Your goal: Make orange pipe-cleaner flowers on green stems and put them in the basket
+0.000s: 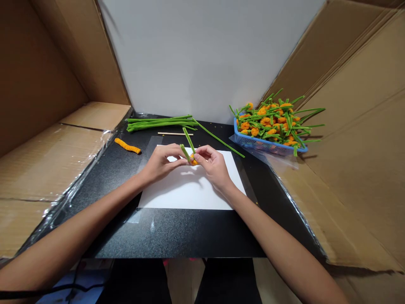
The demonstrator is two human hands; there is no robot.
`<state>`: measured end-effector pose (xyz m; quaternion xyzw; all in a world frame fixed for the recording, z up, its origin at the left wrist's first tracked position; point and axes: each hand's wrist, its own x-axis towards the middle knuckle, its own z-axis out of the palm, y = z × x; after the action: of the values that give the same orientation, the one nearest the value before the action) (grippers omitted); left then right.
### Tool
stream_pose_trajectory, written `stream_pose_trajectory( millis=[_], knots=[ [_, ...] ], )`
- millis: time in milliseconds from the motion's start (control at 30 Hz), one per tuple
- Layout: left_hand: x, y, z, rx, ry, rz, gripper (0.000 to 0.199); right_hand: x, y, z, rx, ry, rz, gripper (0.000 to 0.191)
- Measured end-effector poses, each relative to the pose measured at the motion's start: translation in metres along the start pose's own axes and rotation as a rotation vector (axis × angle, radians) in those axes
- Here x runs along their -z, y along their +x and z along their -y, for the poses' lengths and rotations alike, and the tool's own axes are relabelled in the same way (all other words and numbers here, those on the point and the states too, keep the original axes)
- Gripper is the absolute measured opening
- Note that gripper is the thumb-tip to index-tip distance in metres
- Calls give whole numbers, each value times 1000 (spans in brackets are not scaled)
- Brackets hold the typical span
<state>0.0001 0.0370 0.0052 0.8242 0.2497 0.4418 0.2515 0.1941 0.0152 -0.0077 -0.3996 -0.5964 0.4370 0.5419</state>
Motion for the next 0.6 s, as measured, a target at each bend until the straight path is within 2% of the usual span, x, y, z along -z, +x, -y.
stream_pose_trajectory(
  millis=[167,367,600],
  knots=[
    [-4,-1,-1,115,-6,53,24,-3,-4,7,18,-75,9,16],
    [-11,-3,-3,297,-1,-58,30,0,-3,6,-26,9,110,13],
    [-11,-2,-10,322,17,-151,32,6,-3,6,-120,100,211,22]
  ],
)
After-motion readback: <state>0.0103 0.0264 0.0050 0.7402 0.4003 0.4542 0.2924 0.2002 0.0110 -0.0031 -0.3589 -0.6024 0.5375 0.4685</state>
